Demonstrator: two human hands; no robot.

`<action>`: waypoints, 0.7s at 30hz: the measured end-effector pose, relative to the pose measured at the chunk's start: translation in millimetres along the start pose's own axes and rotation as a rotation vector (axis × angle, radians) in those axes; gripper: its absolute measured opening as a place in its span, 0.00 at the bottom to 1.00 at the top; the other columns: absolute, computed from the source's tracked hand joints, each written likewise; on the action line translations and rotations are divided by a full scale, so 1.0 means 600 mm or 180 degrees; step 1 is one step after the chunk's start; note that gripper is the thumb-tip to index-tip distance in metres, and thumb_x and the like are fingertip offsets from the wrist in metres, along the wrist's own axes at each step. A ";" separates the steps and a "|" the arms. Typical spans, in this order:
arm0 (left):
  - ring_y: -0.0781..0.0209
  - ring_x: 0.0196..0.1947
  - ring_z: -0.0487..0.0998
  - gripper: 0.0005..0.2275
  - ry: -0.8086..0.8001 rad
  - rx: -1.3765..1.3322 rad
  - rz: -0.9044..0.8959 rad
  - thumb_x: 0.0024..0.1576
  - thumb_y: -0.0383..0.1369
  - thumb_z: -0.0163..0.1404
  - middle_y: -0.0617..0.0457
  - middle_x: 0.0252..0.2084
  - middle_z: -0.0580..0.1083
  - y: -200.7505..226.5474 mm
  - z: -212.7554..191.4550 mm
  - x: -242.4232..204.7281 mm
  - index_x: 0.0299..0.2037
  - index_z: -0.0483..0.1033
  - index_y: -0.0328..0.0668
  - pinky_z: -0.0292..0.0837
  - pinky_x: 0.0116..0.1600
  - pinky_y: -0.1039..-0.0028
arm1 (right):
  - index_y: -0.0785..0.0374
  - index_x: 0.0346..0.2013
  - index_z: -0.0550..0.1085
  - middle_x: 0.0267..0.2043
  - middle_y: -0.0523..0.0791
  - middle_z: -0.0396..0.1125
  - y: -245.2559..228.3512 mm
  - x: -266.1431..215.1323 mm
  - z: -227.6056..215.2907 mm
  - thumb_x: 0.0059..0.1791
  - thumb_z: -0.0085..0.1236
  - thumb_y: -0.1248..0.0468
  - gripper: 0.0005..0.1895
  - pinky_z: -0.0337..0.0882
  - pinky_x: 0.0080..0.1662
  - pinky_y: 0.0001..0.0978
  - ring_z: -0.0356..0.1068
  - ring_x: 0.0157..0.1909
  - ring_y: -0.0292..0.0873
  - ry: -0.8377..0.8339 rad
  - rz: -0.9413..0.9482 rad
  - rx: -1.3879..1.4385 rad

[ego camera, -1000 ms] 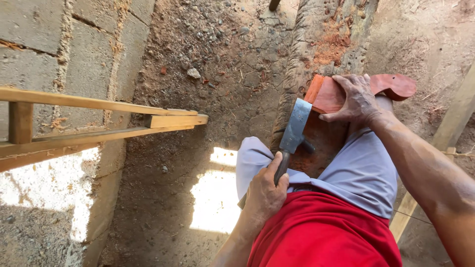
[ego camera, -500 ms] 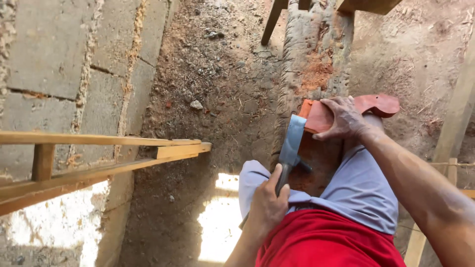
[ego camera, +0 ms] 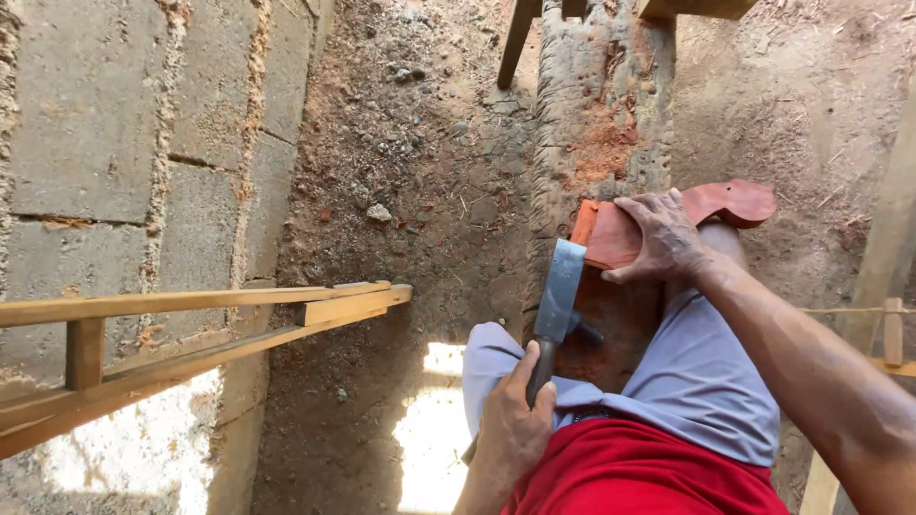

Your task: Shaping and refining a wooden component using a hammer and a hand-held blade.

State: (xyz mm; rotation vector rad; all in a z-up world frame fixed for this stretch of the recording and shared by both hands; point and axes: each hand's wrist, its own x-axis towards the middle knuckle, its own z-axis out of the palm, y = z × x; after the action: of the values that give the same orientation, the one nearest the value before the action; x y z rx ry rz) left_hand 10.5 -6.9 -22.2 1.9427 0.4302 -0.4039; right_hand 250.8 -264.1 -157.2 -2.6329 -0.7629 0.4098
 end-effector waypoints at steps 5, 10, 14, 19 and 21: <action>0.35 0.44 0.81 0.25 -0.0152 0.0035 -0.0332 0.57 0.34 0.50 0.30 0.44 0.77 0.006 0.000 0.001 0.67 0.67 0.39 0.76 0.49 0.55 | 0.66 0.65 0.67 0.63 0.57 0.62 0.003 -0.002 0.004 0.20 0.75 0.36 0.66 0.46 0.71 0.55 0.55 0.69 0.59 0.0007 0.0066 0.0072; 0.30 0.51 0.78 0.24 0.0247 -0.0143 0.0531 0.59 0.32 0.51 0.27 0.52 0.76 -0.026 0.016 0.005 0.66 0.68 0.33 0.75 0.53 0.54 | 0.66 0.64 0.67 0.64 0.56 0.62 0.000 -0.001 0.005 0.18 0.76 0.36 0.67 0.42 0.71 0.59 0.55 0.69 0.58 -0.0032 0.0064 -0.0115; 0.33 0.49 0.79 0.25 -0.0025 0.0048 -0.0141 0.56 0.35 0.50 0.29 0.48 0.77 -0.010 0.012 0.021 0.66 0.68 0.40 0.74 0.52 0.54 | 0.66 0.65 0.67 0.64 0.56 0.62 0.014 0.001 0.014 0.19 0.76 0.35 0.67 0.43 0.71 0.60 0.55 0.70 0.60 -0.0030 0.0044 -0.0100; 0.33 0.54 0.77 0.24 0.0098 -0.0127 0.0151 0.58 0.36 0.50 0.29 0.51 0.76 -0.012 0.014 0.041 0.65 0.69 0.38 0.74 0.55 0.56 | 0.65 0.65 0.68 0.64 0.55 0.63 0.010 0.003 0.008 0.19 0.75 0.34 0.66 0.46 0.72 0.59 0.57 0.70 0.58 -0.0040 0.0051 -0.0142; 0.35 0.53 0.78 0.25 -0.0016 0.0002 0.0039 0.56 0.36 0.51 0.28 0.51 0.76 -0.011 0.010 0.045 0.66 0.69 0.39 0.74 0.55 0.57 | 0.66 0.65 0.68 0.63 0.56 0.63 0.016 0.003 0.008 0.19 0.75 0.33 0.67 0.50 0.71 0.54 0.56 0.69 0.60 -0.0078 0.0046 -0.0049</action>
State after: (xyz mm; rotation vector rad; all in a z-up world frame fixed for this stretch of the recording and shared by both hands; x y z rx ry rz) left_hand 30.3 -6.8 -42.4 1.9437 0.4147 -0.4010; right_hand 254.9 -269.1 -166.1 -2.6537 -0.7582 0.4427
